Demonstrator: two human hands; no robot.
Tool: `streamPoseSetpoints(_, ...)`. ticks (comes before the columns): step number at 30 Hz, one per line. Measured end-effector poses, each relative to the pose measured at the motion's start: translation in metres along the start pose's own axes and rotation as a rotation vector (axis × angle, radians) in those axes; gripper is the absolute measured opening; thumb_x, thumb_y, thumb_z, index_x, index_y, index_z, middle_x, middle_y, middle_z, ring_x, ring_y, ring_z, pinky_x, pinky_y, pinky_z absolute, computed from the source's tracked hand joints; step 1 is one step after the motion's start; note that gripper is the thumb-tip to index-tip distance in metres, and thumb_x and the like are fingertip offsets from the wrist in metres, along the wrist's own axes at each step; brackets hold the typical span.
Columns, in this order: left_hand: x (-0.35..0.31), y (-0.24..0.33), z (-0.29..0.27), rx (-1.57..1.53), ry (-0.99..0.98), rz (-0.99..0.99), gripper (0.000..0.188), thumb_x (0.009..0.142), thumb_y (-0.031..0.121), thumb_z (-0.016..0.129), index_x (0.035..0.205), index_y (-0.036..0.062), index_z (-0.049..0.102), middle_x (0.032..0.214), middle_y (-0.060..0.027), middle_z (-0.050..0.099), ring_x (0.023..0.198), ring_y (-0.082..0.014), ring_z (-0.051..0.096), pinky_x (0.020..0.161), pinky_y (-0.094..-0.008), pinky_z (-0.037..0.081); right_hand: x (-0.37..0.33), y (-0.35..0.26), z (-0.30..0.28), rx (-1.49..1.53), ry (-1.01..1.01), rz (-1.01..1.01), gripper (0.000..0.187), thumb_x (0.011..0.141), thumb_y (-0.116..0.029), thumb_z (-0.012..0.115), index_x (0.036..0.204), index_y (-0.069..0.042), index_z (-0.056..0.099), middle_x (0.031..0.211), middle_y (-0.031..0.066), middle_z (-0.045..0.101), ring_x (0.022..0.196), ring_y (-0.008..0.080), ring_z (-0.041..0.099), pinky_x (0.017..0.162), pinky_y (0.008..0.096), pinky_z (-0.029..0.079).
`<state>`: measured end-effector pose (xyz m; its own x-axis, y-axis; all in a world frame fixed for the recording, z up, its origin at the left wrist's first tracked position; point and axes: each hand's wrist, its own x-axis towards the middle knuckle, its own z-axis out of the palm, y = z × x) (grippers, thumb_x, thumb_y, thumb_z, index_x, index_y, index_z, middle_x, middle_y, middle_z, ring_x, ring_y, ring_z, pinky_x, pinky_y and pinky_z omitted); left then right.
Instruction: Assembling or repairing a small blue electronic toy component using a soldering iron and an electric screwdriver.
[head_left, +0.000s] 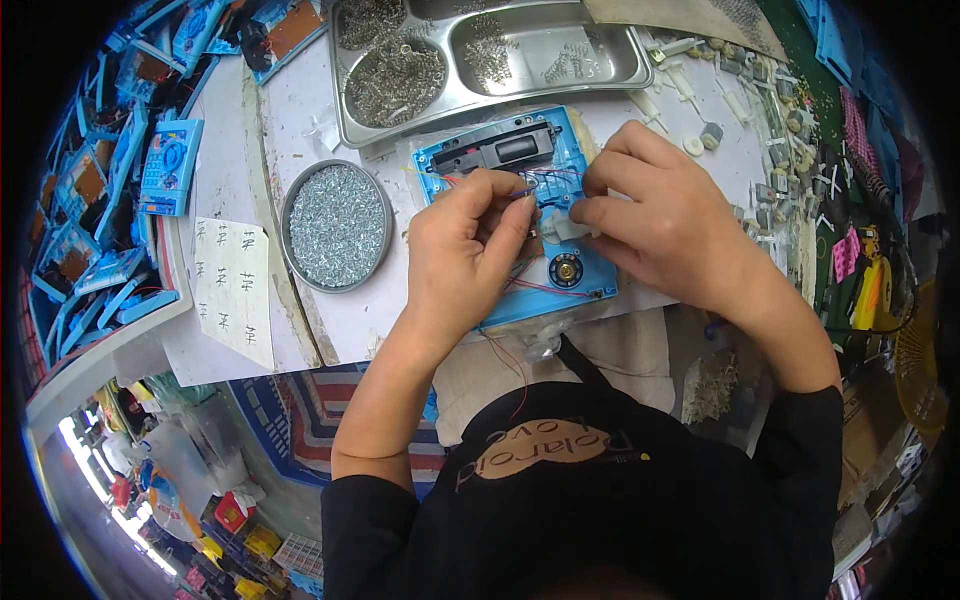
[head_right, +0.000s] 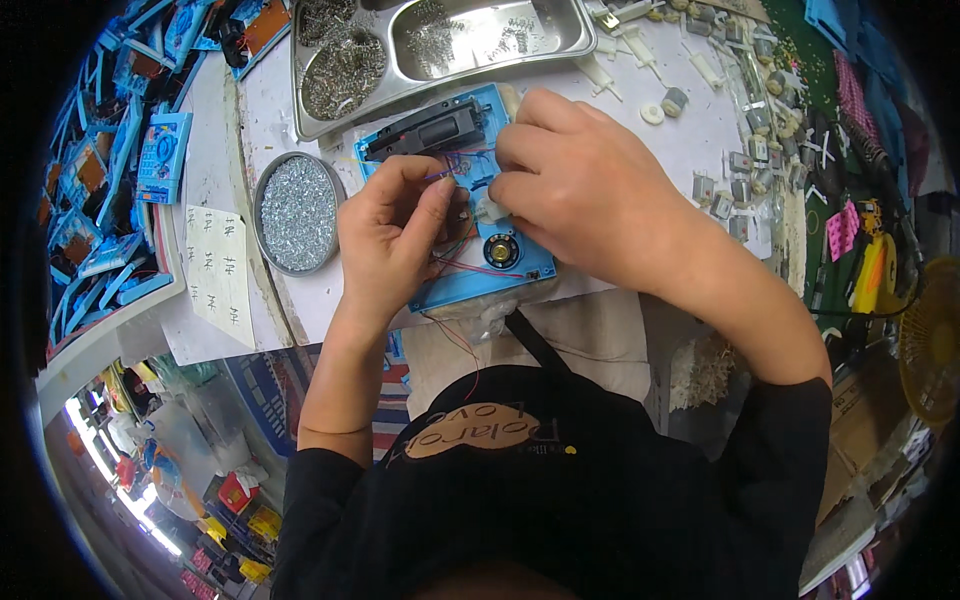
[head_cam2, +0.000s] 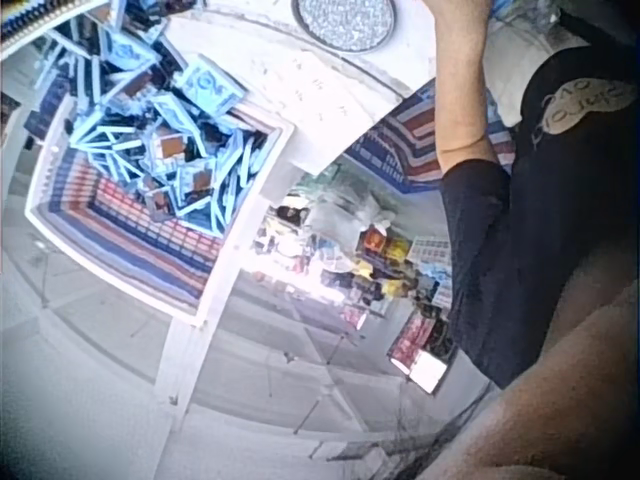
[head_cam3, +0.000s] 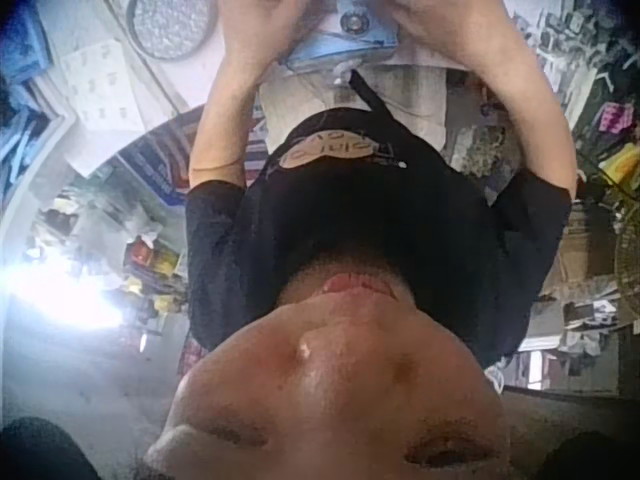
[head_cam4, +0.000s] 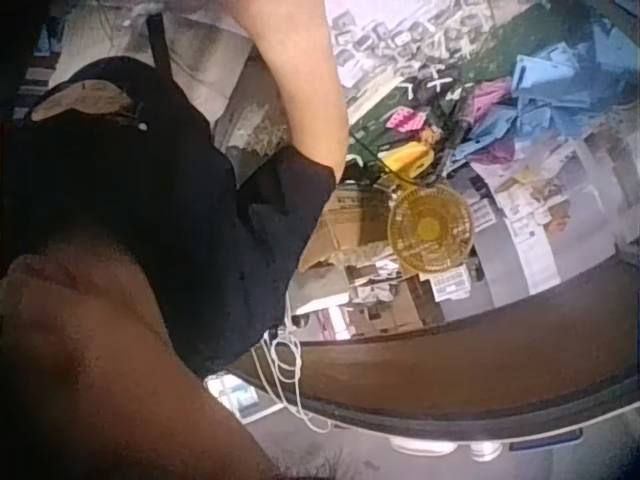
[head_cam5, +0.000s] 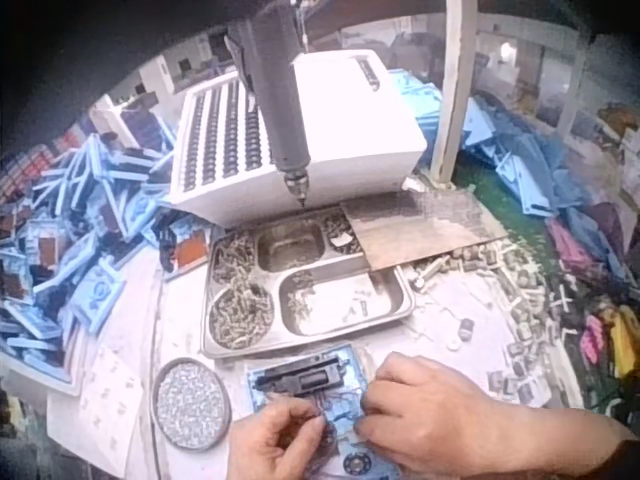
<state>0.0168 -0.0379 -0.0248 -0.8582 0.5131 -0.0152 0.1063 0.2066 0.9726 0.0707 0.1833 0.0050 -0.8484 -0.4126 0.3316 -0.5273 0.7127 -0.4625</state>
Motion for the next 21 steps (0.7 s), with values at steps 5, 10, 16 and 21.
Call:
streamPoseSetpoints(5, 0.000, -0.009, 0.004, -0.051, 0.019, 0.017, 0.007, 0.096, 0.005, 0.068, 0.101, 0.0001, 0.067, 0.070, -0.0069, 0.069, 0.063, -0.0121, 0.070, 0.057, -0.0252, 0.051, -0.014, 0.023, 0.014, 0.284, 0.066, 0.079, 0.024, 0.069, -0.009, 0.082, 0.091, -0.006, 0.073, 0.094, 0.0063, 0.064, 0.090, 0.0289, 0.058, 0.078, 0.0397, 0.052)
streamPoseSetpoints(10, 0.000, -0.004, 0.008, 0.048, 0.042, 0.051, 0.005, 0.094, 0.004, 0.069, 0.098, 0.0008, 0.067, 0.067, -0.0063, 0.068, 0.059, -0.0120, 0.067, 0.056, -0.0259, 0.048, -0.017, 0.020, 0.027, 0.282, 0.079, 0.060, 0.027, 0.071, -0.008, 0.084, 0.096, -0.004, 0.073, 0.096, 0.0102, 0.065, 0.090, 0.0300, 0.059, 0.078, 0.0403, 0.049)
streamPoseSetpoints(16, -0.003, -0.016, 0.005, 0.030, 0.067, 0.078, 0.010, 0.089, 0.001, 0.073, 0.098, 0.0007, 0.068, 0.072, -0.0031, 0.059, 0.061, -0.0078, 0.052, 0.056, -0.0234, 0.041, -0.015, 0.001, 0.021, 0.143, 0.026, 0.162, 0.023, 0.075, -0.012, 0.080, 0.097, -0.006, 0.073, 0.101, 0.0086, 0.066, 0.092, 0.0319, 0.060, 0.082, 0.0390, 0.052)
streamPoseSetpoints(21, -0.015, -0.023, 0.000, -0.112, 0.091, 0.191, 0.014, 0.089, -0.005, 0.067, 0.102, -0.0008, 0.063, 0.085, -0.0005, 0.062, 0.063, -0.0042, 0.042, 0.057, -0.0205, 0.034, -0.050, 0.040, -0.023, 0.064, 0.273, 0.581, 0.018, 0.081, -0.011, 0.073, 0.098, -0.004, 0.073, 0.102, 0.0100, 0.070, 0.096, 0.0310, 0.064, 0.087, 0.0400, 0.052)
